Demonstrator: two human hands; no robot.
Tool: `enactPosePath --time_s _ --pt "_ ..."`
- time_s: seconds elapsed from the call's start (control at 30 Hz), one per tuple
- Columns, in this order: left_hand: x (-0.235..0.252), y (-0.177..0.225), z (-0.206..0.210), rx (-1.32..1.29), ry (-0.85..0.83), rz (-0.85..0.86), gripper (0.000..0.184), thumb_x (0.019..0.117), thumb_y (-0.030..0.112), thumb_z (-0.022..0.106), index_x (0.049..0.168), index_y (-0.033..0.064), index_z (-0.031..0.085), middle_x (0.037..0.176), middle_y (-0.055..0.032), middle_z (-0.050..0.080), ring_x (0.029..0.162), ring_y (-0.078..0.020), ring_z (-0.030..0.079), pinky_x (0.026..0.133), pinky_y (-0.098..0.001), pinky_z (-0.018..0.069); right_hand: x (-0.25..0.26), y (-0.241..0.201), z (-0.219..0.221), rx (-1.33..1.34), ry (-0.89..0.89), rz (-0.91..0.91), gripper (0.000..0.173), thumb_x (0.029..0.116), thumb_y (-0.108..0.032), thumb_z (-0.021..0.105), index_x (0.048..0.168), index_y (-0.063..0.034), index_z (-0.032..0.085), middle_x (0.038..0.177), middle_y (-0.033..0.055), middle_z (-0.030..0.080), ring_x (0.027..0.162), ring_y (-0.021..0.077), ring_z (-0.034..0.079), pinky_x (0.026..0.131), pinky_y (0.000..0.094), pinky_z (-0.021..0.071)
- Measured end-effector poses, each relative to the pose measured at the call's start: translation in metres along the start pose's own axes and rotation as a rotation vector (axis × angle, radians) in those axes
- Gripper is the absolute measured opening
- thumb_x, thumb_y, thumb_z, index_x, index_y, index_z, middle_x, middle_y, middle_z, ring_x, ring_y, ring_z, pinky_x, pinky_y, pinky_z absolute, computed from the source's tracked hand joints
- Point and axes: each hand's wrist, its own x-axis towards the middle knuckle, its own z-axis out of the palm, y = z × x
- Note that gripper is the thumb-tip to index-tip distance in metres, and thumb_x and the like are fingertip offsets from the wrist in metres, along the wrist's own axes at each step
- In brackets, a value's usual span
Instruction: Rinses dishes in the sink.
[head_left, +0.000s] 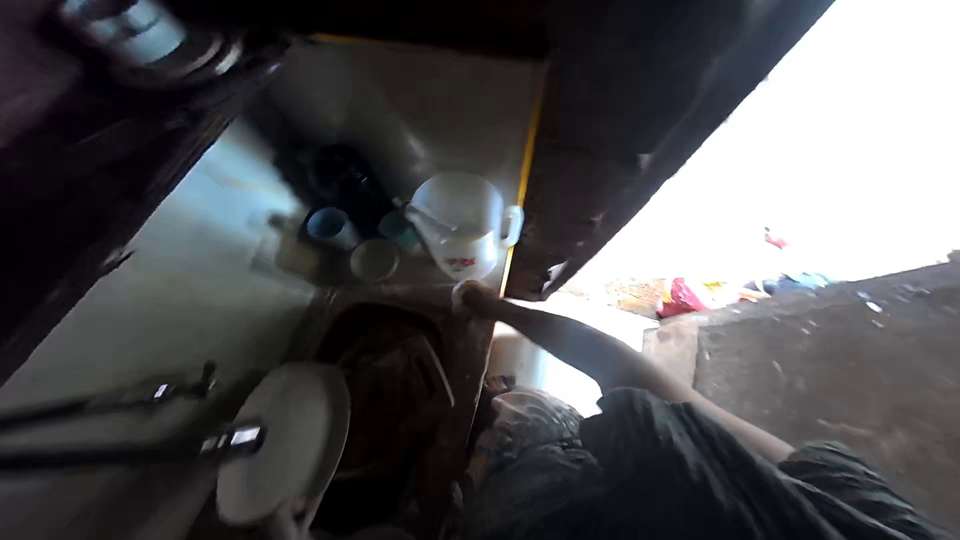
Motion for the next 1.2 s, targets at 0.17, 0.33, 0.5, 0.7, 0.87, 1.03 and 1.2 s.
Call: enactPosePath --time_s 0.17,0.33,0.5,0.7,0.87,1.03,1.2 --pt "-0.062 0.002 0.001 -0.529 -0.002 -0.108 0.03 0.0923 -0.009 0.045 0.122 -0.0111 0.049 0.1 -0.0188 0.06 0.077 -0.0232 0.066 0.066 -0.037 0.0613 0.025 -0.02 0.004 0.121 0.194 -0.105 0.036 0.1043 -0.027 0.059 0.13 -0.0028 0.064 0.124 0.0242 0.068 0.117 0.0428 0.065 0.1 0.0634 0.0486" --pt "-0.097 -0.011 0.018 -0.729 -0.011 -0.193 0.022 0.093 -0.01 0.042 0.113 -0.0075 0.051 0.088 -0.015 0.064 0.07 -0.0227 0.069 0.063 -0.0373 0.0628 -0.002 -0.155 0.057 0.203 0.031 -0.288 0.045 0.1012 -0.017 0.063 0.146 -0.0158 0.057 0.136 0.0151 0.065 0.123 0.0328 0.064 0.105 0.0561 0.0491" --pt "-0.109 -0.004 0.017 -0.723 0.063 -0.18 0.024 0.09 -0.012 0.043 0.112 -0.0056 0.051 0.086 -0.0133 0.06 0.066 -0.0199 0.064 0.059 -0.0357 0.0597 -0.082 -0.246 0.159 0.123 -0.46 -0.875 0.041 0.1012 -0.009 0.057 0.141 -0.0042 0.061 0.141 0.0184 0.062 0.132 0.0326 0.058 0.114 0.0519 0.0411" --pt "-0.141 -0.013 -0.004 -0.628 0.124 -0.106 0.049 0.0801 -0.018 0.049 0.128 -0.0077 0.043 0.092 -0.0114 0.055 0.067 -0.0141 0.062 0.06 -0.0307 0.0586 -0.005 -0.266 0.151 0.058 -0.189 -0.799 0.037 0.1011 -0.014 0.062 0.137 -0.0065 0.064 0.131 0.0213 0.067 0.121 0.0382 0.064 0.106 0.0564 0.0481" --pt "-0.131 -0.016 -0.019 -0.515 0.149 -0.082 0.055 0.0793 -0.017 0.051 0.132 -0.0061 0.042 0.093 -0.0122 0.054 0.066 -0.0146 0.06 0.056 -0.0308 0.0569 -0.077 -0.268 0.178 0.046 -0.307 -1.063 0.032 0.1003 -0.009 0.059 0.131 -0.0013 0.068 0.135 0.0222 0.062 0.127 0.0347 0.059 0.11 0.0465 0.0463" --pt "-0.152 -0.021 -0.002 -0.585 0.128 -0.051 0.06 0.0778 -0.016 0.051 0.136 -0.0059 0.039 0.091 -0.0106 0.056 0.064 -0.0128 0.062 0.055 -0.029 0.0578 -0.005 -0.259 0.161 0.046 -0.181 -0.777 0.032 0.0989 -0.007 0.06 0.13 -0.0036 0.067 0.131 0.02 0.065 0.12 0.0356 0.064 0.104 0.053 0.0507" --pt "-0.14 -0.027 0.002 -0.652 0.136 -0.048 0.051 0.0818 -0.016 0.048 0.131 -0.0054 0.04 0.092 -0.0109 0.056 0.066 -0.015 0.062 0.059 -0.0332 0.0595 -0.078 -0.255 0.164 0.017 -0.273 -0.891 0.033 0.0998 -0.009 0.06 0.132 -0.0014 0.066 0.132 0.0221 0.064 0.121 0.0366 0.063 0.106 0.0518 0.0486"
